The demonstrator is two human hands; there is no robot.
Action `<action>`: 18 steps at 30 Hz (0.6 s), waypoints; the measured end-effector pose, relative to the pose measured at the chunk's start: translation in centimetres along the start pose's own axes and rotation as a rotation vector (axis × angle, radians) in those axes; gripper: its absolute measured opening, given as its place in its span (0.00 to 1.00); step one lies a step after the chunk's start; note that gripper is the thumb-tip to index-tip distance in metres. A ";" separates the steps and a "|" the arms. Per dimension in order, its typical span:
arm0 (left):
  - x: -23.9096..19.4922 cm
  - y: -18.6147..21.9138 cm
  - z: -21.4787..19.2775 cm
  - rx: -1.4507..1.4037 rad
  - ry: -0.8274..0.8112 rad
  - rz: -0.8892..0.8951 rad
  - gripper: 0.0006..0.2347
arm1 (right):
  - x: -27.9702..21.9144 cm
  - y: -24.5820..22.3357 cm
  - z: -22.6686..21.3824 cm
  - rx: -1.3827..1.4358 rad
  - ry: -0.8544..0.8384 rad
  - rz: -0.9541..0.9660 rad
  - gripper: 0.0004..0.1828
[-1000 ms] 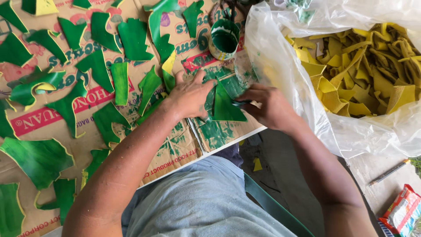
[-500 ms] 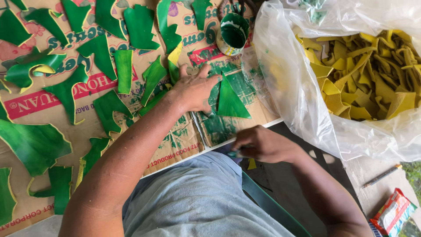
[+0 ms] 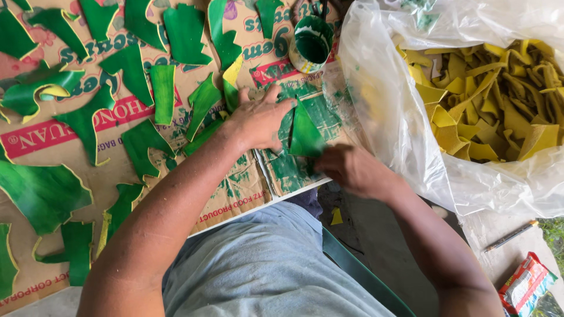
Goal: The person paints yellow foam pieces green using a sponge and a paint can. They repeatedly dip the sponge into the paint, apply it to the pieces, and place the painted pieces on a cardboard surface.
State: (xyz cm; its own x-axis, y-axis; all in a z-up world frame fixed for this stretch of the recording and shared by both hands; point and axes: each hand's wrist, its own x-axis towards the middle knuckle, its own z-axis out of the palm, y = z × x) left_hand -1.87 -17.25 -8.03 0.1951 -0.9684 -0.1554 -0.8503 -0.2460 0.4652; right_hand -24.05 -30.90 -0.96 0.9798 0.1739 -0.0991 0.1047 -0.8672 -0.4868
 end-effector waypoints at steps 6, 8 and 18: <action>0.0 0.5 -0.3 0.039 0.031 0.023 0.48 | -3.3 -2.3 -0.9 0.135 0.255 0.124 0.12; 0.1 0.6 -0.8 0.045 0.012 0.018 0.49 | -0.9 -1.8 -0.7 -0.009 0.315 0.060 0.13; -0.1 0.0 0.3 -0.004 0.117 0.032 0.49 | 7.8 4.0 1.9 -0.276 0.455 0.192 0.07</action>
State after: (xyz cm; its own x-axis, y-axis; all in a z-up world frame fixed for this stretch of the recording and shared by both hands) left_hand -2.02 -17.19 -8.23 0.2242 -0.9738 -0.0376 -0.8553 -0.2151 0.4714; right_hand -16.31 -32.11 -5.34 0.9540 -0.1643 0.2507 -0.1015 -0.9641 -0.2454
